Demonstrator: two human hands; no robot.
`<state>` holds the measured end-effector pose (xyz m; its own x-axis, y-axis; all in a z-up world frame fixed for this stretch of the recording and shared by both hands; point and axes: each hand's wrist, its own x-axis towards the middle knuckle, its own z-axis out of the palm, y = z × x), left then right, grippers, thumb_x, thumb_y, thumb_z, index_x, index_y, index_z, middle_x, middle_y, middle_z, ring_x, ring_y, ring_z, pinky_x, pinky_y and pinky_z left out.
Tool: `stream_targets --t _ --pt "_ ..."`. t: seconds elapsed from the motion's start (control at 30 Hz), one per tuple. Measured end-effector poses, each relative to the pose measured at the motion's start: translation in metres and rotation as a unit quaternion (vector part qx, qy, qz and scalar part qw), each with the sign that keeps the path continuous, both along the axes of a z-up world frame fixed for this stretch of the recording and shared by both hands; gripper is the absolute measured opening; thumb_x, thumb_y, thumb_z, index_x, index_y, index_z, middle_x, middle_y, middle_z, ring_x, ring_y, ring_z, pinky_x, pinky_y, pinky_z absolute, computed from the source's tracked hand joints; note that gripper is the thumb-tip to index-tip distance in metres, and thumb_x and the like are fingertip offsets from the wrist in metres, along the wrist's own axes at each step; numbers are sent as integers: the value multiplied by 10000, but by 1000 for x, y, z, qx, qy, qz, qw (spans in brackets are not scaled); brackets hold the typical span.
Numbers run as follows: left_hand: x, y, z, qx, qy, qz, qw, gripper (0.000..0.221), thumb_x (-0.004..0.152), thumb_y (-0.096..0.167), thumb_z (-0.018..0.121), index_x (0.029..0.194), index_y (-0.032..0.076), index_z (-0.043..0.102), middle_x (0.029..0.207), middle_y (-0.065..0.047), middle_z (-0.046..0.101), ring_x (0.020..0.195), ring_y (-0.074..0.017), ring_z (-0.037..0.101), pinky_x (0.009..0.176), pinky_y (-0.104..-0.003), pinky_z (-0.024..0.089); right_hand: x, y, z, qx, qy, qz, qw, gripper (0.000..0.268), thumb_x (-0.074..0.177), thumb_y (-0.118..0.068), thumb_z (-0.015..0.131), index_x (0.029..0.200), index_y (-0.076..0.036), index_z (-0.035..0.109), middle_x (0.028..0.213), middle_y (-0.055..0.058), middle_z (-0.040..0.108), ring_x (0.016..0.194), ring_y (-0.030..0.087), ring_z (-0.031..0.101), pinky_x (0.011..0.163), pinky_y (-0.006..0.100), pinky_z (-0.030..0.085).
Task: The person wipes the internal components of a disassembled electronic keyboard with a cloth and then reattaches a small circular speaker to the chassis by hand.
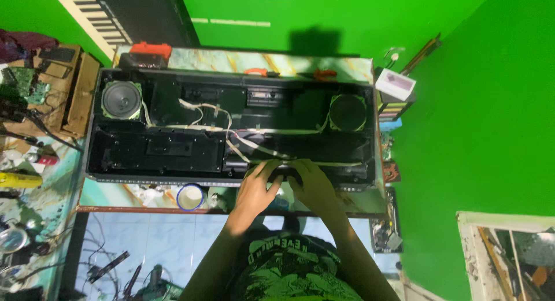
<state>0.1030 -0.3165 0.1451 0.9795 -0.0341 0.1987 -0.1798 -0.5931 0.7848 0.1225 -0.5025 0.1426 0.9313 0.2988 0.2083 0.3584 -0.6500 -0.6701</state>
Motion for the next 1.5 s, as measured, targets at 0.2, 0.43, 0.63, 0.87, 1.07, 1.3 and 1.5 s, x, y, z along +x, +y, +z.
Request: stream_targets --t 0.2,0.43,0.63,0.87,1.07,1.3,1.5 --pt "-11 23 -30 67 114 -85 988 394 952 279 640 1305 104 626 1269 -132 638 1100 -353 665 926 -445 531 -21 9 -29 -12 78 13 997 382 881 -203 698 1243 -101 631 1217 134 634 1111 362 631 895 451 536" --pt "-23 38 -44 60 179 -111 976 456 928 360 662 1324 139 609 1338 -118 609 1185 -365 625 989 -477 499 -37 25 -24 -20 94 34 995 382 896 -246 694 1253 -122 635 1214 106 644 1119 347 636 914 448 525" --pt "-21 45 -49 51 164 -163 972 535 885 381 742 1339 138 592 1343 -117 589 1208 -353 620 1002 -485 494 -39 25 -26 -85 149 17 985 430 858 -276 738 1251 -130 642 1190 94 659 1099 325 637 909 447 513" --pt "-26 39 -66 42 132 -138 981 614 811 310 763 1376 175 566 1355 -89 603 1150 -349 660 936 -473 547 -42 26 -61 -75 47 39 995 343 834 -192 735 1152 -80 671 1076 116 674 969 339 673 838 442 550" --pt "-26 34 -96 68 97 -122 985 605 824 308 795 1357 134 568 1284 -160 617 1096 -398 649 891 -485 537 -41 30 -63 -41 25 45 998 254 826 -145 707 1058 -46 678 1010 129 671 904 354 675 766 437 555" --pt "-22 29 -129 21 39 -131 990 473 776 252 787 1192 70 656 1110 -157 690 1002 -385 663 839 -467 516 -38 40 -32 16 54 46 997 321 852 -113 674 1152 -2 645 963 158 643 857 356 649 731 439 529" --pt "-22 28 -147 10 87 -114 990 339 807 248 803 1073 77 681 984 -119 716 917 -340 678 823 -461 505 -37 40 -23 93 56 65 992 185 893 -58 606 1074 -23 621 946 134 637 834 308 657 708 400 524"
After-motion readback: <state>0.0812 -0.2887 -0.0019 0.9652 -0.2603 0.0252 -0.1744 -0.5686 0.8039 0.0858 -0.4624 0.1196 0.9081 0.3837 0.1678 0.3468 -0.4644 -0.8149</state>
